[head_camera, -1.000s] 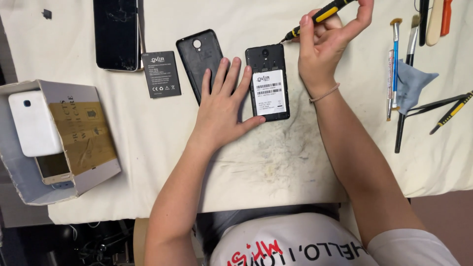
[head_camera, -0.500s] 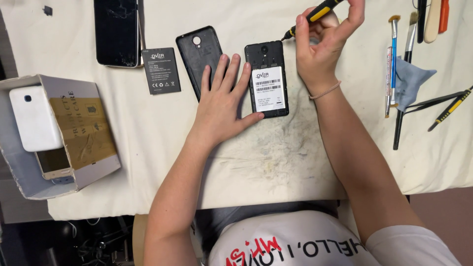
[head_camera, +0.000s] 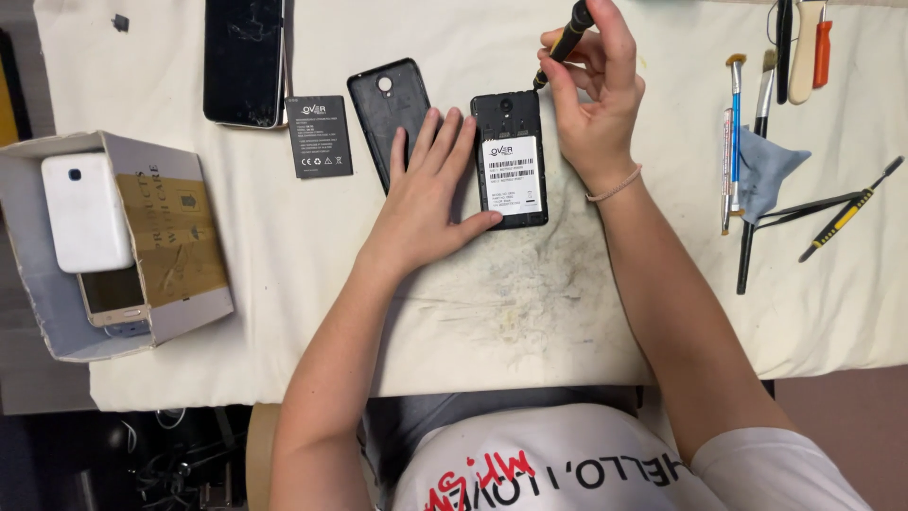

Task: Disassembling a mobile phone by removing the back cover and using prying tools to separate the internal components.

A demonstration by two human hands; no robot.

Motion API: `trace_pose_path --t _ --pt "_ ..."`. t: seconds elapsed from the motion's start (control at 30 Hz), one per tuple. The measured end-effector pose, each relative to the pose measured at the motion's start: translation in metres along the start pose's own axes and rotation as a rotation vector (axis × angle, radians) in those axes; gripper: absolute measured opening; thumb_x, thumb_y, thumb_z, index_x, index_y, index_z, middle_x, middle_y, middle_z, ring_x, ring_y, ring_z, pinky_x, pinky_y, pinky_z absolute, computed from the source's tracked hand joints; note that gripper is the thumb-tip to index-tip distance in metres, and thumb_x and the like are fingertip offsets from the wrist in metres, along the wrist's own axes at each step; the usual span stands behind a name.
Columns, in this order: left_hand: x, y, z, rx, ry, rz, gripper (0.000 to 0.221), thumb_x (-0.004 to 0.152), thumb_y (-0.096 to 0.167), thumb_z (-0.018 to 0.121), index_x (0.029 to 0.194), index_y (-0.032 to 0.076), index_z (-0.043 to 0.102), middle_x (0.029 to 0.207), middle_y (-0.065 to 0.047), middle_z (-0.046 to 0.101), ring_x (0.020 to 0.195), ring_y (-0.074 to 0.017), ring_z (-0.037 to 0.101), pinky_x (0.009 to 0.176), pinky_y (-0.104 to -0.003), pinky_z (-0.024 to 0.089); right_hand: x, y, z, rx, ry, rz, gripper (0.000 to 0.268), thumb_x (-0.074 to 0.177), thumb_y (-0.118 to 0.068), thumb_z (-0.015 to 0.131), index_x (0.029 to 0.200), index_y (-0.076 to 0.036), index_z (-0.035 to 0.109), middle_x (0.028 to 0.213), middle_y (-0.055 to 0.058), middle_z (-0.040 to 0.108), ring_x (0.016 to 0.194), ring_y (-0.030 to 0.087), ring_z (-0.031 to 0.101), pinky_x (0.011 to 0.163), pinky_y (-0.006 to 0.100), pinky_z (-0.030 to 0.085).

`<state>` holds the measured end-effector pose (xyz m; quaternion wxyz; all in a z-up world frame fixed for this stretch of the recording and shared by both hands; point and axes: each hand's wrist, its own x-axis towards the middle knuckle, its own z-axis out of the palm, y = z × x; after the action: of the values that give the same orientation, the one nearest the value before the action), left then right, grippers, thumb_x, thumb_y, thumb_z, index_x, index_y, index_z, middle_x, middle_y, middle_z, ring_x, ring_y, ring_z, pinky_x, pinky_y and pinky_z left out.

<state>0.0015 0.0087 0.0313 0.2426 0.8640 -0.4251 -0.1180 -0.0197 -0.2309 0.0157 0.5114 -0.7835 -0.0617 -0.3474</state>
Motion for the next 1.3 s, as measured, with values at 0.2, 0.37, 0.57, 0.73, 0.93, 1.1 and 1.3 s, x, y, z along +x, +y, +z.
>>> trace_pose_path --t 0.2,0.37,0.57,0.73,0.93,1.1,1.3 --pt "0.048 0.035 -0.035 -0.07 0.362 0.16 0.062 0.117 0.029 0.067 0.165 0.02 0.029 0.172 0.003 0.039 0.162 -0.0216 0.048 0.135 -0.051 0.039 0.007 -0.01 0.001 0.328 -0.102 0.088 0.023 0.112 0.006 0.049 0.131 0.001 0.036 0.132 0.027 0.059 0.115 0.034 0.067 0.109 0.042 0.054" --pt "0.099 0.052 -0.018 -0.11 0.615 0.22 0.031 0.111 0.016 0.061 0.141 0.022 0.056 0.138 -0.002 0.067 0.128 -0.0176 0.072 0.124 -0.054 0.047 -0.001 0.004 -0.003 0.288 -0.044 0.13 0.018 0.11 0.0 0.051 0.127 0.005 0.048 0.119 0.02 0.061 0.114 0.023 0.061 0.101 0.031 0.049" --pt "0.118 0.045 -0.02 -0.173 0.798 0.385 0.015 0.101 0.009 0.071 0.115 0.013 0.072 0.102 -0.006 0.077 0.093 -0.0199 0.076 0.118 -0.053 0.036 0.009 0.002 -0.007 0.047 -0.063 0.056 0.023 0.096 0.01 0.064 0.117 0.004 0.056 0.118 0.015 0.051 0.112 0.028 0.055 0.096 0.035 0.051" --pt "0.103 0.045 -0.021 -0.156 0.772 0.432 0.014 0.103 0.008 0.066 0.114 0.011 0.075 0.115 -0.01 0.075 0.096 -0.0262 0.079 0.116 -0.057 0.038 0.007 0.0 -0.016 -0.066 -0.15 0.05 0.007 0.1 0.002 0.068 0.1 0.006 0.062 0.097 0.016 0.063 0.09 0.027 0.058 0.082 0.038 0.049" --pt "0.093 0.036 -0.036 0.004 0.609 0.347 0.041 0.1 0.001 0.058 0.139 0.014 0.063 0.14 -0.005 0.07 0.132 -0.0304 0.068 0.124 -0.061 0.031 0.01 0.009 -0.02 0.288 -0.21 0.321 0.023 0.105 0.01 0.055 0.123 -0.002 0.047 0.108 0.014 0.066 0.105 0.019 0.066 0.095 0.025 0.053" --pt "0.092 0.042 -0.033 0.039 0.529 0.363 0.051 0.097 -0.001 0.057 0.145 0.017 0.058 0.147 -0.002 0.065 0.136 -0.0297 0.067 0.126 -0.062 0.035 0.008 0.014 -0.012 -0.109 -0.129 0.212 0.022 0.095 -0.001 0.074 0.097 -0.004 0.052 0.086 0.005 0.052 0.078 0.017 0.043 0.068 0.033 0.039" --pt "0.094 0.037 -0.024 -0.056 0.626 0.297 0.05 0.092 0.004 0.059 0.14 0.016 0.063 0.144 -0.003 0.066 0.131 -0.0291 0.072 0.125 -0.054 0.041 0.008 0.006 -0.012 0.288 -0.214 0.243 0.027 0.1 0.016 0.052 0.124 0.004 0.05 0.115 0.019 0.064 0.111 0.025 0.066 0.099 0.031 0.054"
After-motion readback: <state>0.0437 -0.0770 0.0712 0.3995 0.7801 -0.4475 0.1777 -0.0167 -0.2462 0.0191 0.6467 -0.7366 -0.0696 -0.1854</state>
